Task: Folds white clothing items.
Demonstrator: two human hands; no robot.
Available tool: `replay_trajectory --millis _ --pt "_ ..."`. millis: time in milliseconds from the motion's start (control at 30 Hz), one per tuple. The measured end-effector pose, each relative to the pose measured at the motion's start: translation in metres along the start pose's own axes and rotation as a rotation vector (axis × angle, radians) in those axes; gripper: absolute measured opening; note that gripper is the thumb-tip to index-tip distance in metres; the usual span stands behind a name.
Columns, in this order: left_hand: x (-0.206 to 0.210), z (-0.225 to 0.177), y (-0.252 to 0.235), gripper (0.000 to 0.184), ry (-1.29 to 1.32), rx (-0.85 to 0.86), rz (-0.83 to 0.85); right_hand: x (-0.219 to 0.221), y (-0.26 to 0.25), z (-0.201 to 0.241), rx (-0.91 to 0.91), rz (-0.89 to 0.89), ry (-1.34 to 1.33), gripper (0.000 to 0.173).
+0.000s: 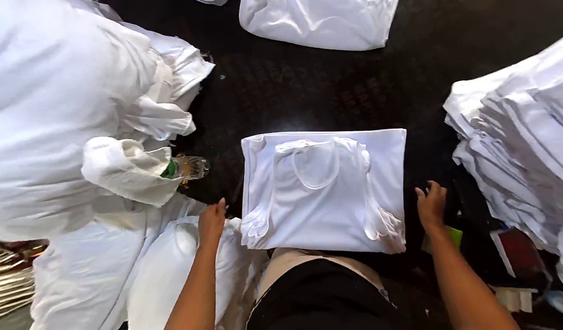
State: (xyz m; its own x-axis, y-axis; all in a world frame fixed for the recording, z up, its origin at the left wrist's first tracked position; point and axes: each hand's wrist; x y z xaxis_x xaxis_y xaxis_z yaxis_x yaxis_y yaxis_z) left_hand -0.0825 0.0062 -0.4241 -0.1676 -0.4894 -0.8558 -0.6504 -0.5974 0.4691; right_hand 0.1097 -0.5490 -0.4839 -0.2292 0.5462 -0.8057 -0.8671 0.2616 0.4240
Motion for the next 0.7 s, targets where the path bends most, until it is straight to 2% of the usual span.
replay_trajectory --millis 100,200,267,333,400,500,567,633,700 --pt "0.031 0.034 0.038 0.052 0.349 0.015 -0.022 -0.002 0.005 -0.008 -0.024 -0.033 0.012 0.051" --pt "0.053 0.032 0.068 0.046 0.503 0.084 0.101 -0.008 0.009 -0.015 -0.089 -0.038 -0.034 0.053" --pt "0.061 0.024 0.08 0.067 0.483 0.089 0.214 -0.015 0.025 -0.017 -0.165 0.068 -0.083 0.043" --pt "0.07 0.02 0.085 0.089 0.501 0.063 0.255 -0.02 0.047 -0.025 -0.233 0.284 -0.145 0.038" --pt "0.079 0.024 0.082 0.099 0.545 0.082 0.237 -0.016 0.07 -0.036 -0.265 0.463 -0.185 0.045" --pt "0.085 0.028 0.08 0.084 0.615 0.069 0.188 -0.004 0.105 -0.053 -0.209 0.54 -0.225 0.094" --pt "0.085 0.023 0.078 0.075 0.625 0.016 0.173 0.001 0.115 -0.051 -0.141 0.512 -0.22 0.109" --pt "0.087 0.025 0.074 0.067 0.6 -0.001 0.146 0.008 0.119 -0.042 -0.083 0.42 -0.207 0.101" --pt "0.084 0.025 0.071 0.057 0.582 -0.006 0.148 0.02 0.124 -0.041 -0.051 0.266 -0.207 0.083"
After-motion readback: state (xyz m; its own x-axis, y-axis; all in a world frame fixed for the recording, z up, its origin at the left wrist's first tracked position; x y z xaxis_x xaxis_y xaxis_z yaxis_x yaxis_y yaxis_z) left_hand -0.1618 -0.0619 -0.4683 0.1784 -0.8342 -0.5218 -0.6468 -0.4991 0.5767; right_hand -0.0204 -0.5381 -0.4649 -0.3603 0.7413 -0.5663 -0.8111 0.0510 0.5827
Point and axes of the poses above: each hand's wrist, its own y-axis away from the middle knuckle, its own x-axis out of the palm, z = x × y, and after that the axes turned 5 degrees about x, right-handed
